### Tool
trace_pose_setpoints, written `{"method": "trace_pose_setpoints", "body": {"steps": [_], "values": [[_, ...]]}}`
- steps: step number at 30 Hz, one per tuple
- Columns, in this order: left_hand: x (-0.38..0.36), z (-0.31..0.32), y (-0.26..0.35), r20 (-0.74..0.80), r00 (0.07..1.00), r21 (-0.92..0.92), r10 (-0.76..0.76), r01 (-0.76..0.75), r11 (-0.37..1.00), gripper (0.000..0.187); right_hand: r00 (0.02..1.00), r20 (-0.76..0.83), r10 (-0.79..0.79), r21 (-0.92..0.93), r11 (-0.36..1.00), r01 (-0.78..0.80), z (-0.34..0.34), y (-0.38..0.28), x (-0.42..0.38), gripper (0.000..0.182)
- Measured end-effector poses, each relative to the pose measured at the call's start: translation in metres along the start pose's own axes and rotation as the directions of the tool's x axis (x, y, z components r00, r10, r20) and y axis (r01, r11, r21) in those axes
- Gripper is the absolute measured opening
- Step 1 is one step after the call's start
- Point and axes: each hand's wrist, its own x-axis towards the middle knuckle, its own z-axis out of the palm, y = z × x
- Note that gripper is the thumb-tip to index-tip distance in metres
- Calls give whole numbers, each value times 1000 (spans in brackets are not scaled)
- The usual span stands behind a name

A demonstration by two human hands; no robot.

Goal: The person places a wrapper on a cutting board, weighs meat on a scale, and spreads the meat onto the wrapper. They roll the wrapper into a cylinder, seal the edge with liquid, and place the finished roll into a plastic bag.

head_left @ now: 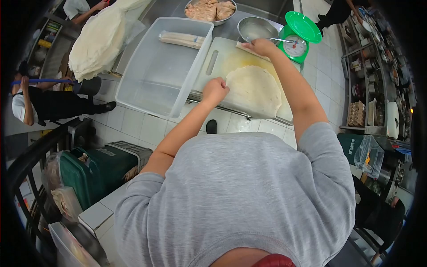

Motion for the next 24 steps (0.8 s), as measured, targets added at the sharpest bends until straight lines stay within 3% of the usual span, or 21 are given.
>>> {"method": "trace_pose_setpoints", "body": {"steps": [2,3,5,6,8,10,11,12,13,15,18,22,24], "values": [[-2,0,-4,-42,996,-100,81,-85,991,23,969,-242,46,189,982,1,-5,0,-10,57],[-2,0,-3,-54,997,-167,48,-57,984,25,932,-352,88,278,960,15,-6,3,-18,51],[0,-1,0,-74,997,-297,-20,-3,955,29,843,-535,57,319,937,140,-8,6,-43,45],[1,0,-2,-75,997,-268,-7,-14,963,31,782,-621,46,328,922,206,-7,6,-58,43],[6,2,-7,-75,997,-209,24,-39,977,35,838,-526,142,425,898,114,18,4,-90,37],[4,-3,0,-61,998,-182,9,-20,983,34,940,-323,107,501,862,74,87,1,-99,41],[2,-3,3,-49,999,-169,1,-9,986,33,871,-485,-80,207,957,203,118,-15,-107,47],[3,2,-1,-123,992,-185,27,-49,981,34,769,-568,-294,-116,953,279,139,-39,-113,55],[6,8,-8,-196,979,-199,50,-90,976,34,839,-401,-368,-112,929,354,145,-56,-116,68],[7,10,-8,-293,953,-233,72,-144,962,34,834,-405,-376,-71,922,381,132,-61,-105,69],[5,3,-6,-345,933,-248,102,-196,949,35,883,-469,-1,132,989,71,133,-35,-113,74],[12,8,-17,-389,909,-226,148,-250,942,36,826,-486,286,153,958,-242,166,-19,-201,85],[10,9,-17,-402,901,-226,163,-270,936,36,803,-480,354,157,935,-318,164,-22,-198,86]]}}
